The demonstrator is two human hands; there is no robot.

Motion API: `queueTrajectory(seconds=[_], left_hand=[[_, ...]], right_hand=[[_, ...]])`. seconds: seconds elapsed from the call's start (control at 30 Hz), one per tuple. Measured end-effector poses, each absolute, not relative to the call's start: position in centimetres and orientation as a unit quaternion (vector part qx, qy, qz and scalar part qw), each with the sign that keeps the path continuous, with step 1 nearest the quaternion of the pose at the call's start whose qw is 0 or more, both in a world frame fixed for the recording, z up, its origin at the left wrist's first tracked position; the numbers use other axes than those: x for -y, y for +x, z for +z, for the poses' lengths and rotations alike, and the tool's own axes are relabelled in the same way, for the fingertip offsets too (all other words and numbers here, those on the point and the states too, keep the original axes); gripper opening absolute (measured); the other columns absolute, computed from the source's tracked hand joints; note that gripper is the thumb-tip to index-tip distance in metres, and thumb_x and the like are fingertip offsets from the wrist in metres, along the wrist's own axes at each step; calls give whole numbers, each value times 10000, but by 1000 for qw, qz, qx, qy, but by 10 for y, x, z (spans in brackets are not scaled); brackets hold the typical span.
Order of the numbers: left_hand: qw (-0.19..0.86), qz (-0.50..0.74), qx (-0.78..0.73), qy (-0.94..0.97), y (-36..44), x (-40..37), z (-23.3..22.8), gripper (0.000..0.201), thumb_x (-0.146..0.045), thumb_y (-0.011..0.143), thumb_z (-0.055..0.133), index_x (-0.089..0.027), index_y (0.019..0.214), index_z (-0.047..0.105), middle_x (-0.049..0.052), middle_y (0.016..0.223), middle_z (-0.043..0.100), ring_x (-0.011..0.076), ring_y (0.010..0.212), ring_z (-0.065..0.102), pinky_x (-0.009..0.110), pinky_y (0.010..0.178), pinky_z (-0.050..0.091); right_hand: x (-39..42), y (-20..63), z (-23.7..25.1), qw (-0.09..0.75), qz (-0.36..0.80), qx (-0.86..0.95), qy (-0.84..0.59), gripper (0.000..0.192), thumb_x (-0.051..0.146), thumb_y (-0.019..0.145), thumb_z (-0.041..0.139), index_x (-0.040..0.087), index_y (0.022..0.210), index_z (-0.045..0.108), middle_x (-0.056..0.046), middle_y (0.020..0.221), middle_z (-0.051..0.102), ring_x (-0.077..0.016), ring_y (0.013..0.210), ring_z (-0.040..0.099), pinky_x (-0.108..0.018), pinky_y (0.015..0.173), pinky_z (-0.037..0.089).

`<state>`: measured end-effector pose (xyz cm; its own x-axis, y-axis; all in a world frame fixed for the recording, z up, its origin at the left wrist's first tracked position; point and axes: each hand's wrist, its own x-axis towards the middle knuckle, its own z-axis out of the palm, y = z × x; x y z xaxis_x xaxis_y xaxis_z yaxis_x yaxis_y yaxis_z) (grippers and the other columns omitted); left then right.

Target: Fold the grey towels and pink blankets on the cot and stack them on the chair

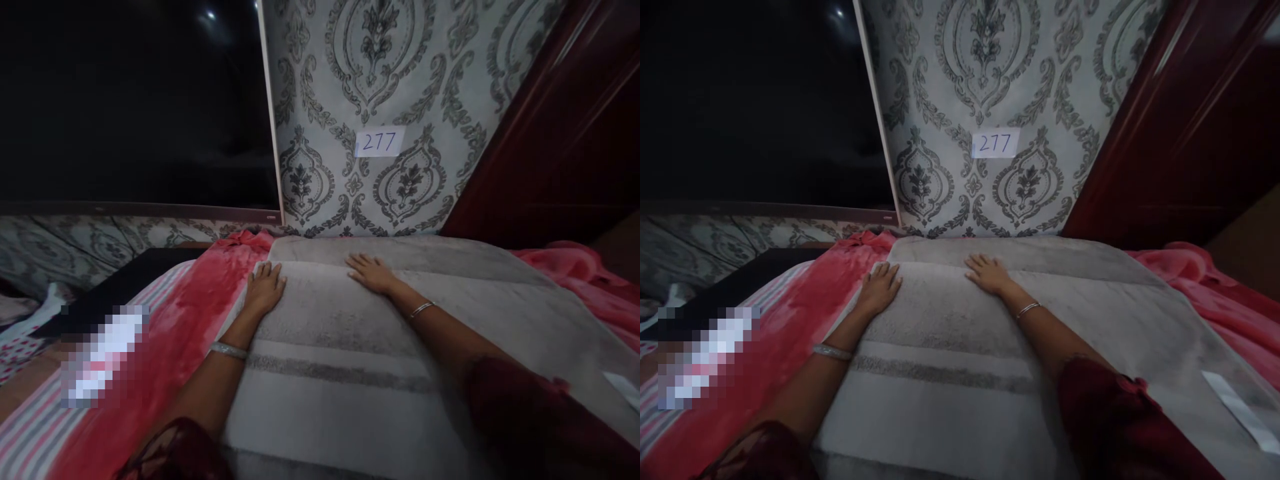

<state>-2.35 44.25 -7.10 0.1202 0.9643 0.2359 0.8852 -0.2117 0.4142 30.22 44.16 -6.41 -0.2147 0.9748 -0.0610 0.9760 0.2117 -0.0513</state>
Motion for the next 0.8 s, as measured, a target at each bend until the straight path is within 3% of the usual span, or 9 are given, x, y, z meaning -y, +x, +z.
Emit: queueTrajectory(seconds=[0.13, 0.2, 0.3, 0.43, 0.57, 0.7, 0.8], left_hand=[[272, 495, -566, 600, -39, -458, -76, 281, -271, 881, 556, -181, 1073, 740, 139, 1341, 673, 291, 1353, 537, 476, 1215, 304], [344, 604, -526, 490, -47, -462, -76, 265, -319, 913, 521, -199, 1001, 739, 118, 1228, 730, 268, 1278, 599, 451, 1184, 363], [429, 709, -449, 333, -57, -461, -73, 347, -416, 969, 445, -205, 961, 720, 114, 1162, 745, 242, 1212, 641, 432, 1146, 407], [508, 737, -387, 222, -63, -455, -68, 490, -515, 1010, 340, -188, 919, 694, 135, 1093, 739, 218, 1149, 671, 403, 1114, 430], [538, 736, -372, 173, -66, -451, -63, 567, -587, 1005, 291, -176, 911, 670, 162, 1098, 719, 232, 1158, 666, 402, 1102, 440], [546, 739, -366, 147, -66, -449, -61, 585, -606, 999, 272, -169, 975, 659, 180, 1147, 702, 249, 1214, 639, 404, 1109, 434], [548, 745, -359, 127, -66, -448, -61, 595, -628, 991, 268, -175, 1001, 653, 184, 1197, 687, 255, 1265, 610, 405, 1123, 426]], right_hand=[[-441, 296, -60, -22, -5, -744, 668, 584, 455, 1050, 323, 237, 1591, 352, -130, 1662, 258, -328, 1540, 199, -635, 1186, 223], [-425, 254, -61, -60, -4, -802, 594, 588, 457, 1049, 345, 207, 1580, 377, -154, 1655, 267, -325, 1540, 199, -609, 1199, 210], [-396, 173, -66, -87, -57, -912, 397, 590, 512, 1049, 360, 271, 1588, 357, -92, 1668, 254, -279, 1547, 187, -559, 1226, 174], [-390, 115, -70, -76, -100, -958, 258, 598, 567, 1054, 315, 316, 1596, 319, -23, 1667, 258, -249, 1543, 198, -535, 1240, 144], [-442, 145, -64, -32, -63, -918, 391, 545, 455, 1064, 352, 294, 1585, 356, -42, 1674, 234, -273, 1544, 197, -537, 1230, 173], [-479, 176, -53, -23, -25, -833, 552, 551, 408, 1052, 365, 271, 1586, 356, -99, 1674, 223, -331, 1547, 167, -651, 1182, 207], [-466, 149, -56, -67, -10, -848, 525, 583, 424, 1041, 383, 223, 1587, 358, -147, 1671, 213, -336, 1550, 150, -637, 1190, 198]])
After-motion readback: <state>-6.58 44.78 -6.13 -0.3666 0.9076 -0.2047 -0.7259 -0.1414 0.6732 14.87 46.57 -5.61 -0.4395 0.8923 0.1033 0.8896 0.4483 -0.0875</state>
